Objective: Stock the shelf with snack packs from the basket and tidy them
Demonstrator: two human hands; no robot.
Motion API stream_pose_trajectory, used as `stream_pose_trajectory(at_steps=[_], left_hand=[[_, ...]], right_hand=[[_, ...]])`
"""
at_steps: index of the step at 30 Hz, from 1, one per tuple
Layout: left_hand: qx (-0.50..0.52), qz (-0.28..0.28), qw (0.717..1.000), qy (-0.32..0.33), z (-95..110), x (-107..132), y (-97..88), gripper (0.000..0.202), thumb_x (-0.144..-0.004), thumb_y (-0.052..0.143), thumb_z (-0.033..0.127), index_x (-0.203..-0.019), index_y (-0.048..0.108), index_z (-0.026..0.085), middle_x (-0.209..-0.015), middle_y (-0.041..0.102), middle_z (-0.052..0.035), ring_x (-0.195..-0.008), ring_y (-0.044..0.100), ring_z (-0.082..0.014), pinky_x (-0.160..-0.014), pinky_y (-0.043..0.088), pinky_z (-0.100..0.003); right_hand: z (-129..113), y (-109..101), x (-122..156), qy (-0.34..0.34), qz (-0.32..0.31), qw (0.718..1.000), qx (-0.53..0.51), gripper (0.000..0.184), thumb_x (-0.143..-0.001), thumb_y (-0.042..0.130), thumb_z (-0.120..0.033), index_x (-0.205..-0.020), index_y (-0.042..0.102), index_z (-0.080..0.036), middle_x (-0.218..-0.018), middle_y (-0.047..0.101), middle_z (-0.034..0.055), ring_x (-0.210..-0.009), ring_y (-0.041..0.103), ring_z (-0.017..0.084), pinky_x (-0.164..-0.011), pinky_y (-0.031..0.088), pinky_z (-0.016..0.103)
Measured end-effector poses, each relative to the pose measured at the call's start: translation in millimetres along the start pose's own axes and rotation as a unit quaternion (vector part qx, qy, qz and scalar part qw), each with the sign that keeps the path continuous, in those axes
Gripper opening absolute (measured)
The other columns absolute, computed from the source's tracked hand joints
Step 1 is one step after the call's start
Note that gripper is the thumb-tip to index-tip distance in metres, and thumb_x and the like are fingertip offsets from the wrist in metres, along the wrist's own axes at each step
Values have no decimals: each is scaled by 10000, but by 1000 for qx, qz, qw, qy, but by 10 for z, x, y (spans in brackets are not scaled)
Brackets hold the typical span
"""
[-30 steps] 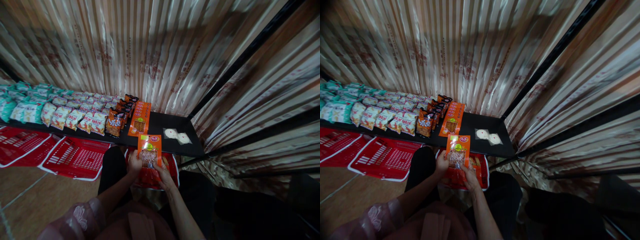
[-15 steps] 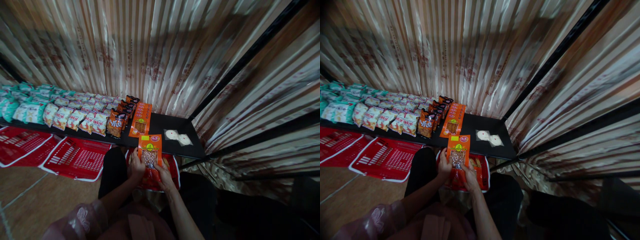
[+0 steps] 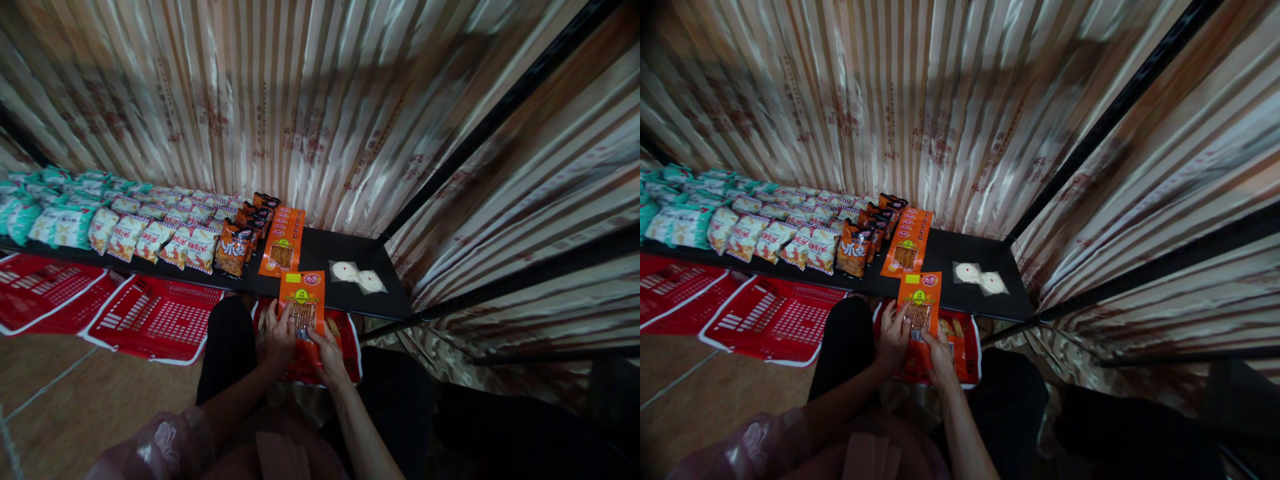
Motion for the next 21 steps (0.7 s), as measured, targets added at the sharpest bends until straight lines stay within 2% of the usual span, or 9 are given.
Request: stream_pose_trajectory(at_steps=[4, 8, 14, 17, 21], left_hand=[[-28, 0, 998, 63, 53, -15, -24, 418, -903, 341, 241, -1251, 561, 175, -1276, 508, -115, -1204, 418, -247, -1048, 325, -450], [-24, -18, 996, 80, 129, -17, -43, 427, -898, 332, 224, -1259, 549, 153, -1230, 566, -114, -1178, 454, -236, -1035, 342, -438], [0, -60, 998, 36, 235, -11, -72, 435, -893, 336, 249, -1247, 556, 124, -1251, 566, -134, -1189, 477, -238, -1049, 337, -439], [31, -86, 996, -4, 261, -13, -81, 452, -900, 316, 279, -1239, 556, 102, -1277, 546, -144, -1216, 465, -232, -1064, 327, -423], [84, -105, 990, -34, 291, 7, -105, 462, -898, 345, 335, -1235, 547, 92, -1299, 528, -153, -1245, 450, -221, -1075, 327, -390]], right_hand=[[11, -19, 0, 3, 29, 1000, -1, 479, -577, 785, -311, -1029, 660, -212, -944, 730, 48, -897, 674, 239, -819, 516, 358], [-5, -19, 6, -18, 31, 999, 12, 478, -581, 776, -304, -1041, 669, -227, -969, 727, 39, -929, 664, 232, -840, 507, 347], [-75, 13, 74, -26, 54, 996, 65, 518, -579, 767, -322, -1081, 676, -236, -1012, 717, 53, -1032, 625, 261, -902, 477, 362], [-63, 19, 65, -43, 32, 996, 73, 565, -588, 763, -345, -1126, 652, -216, -1086, 693, 61, -1096, 590, 261, -960, 439, 373], [23, -45, 1, -48, 19, 993, 106, 566, -617, 747, -348, -1160, 628, -246, -1173, 654, 36, -1170, 539, 246, -1034, 374, 391]])
Point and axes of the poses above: each hand's wrist, its own x-axis away from the middle knuckle, its own y-axis out of the palm, z = x × y, the point moved 3 cm from there along -x, towards the middle knuckle
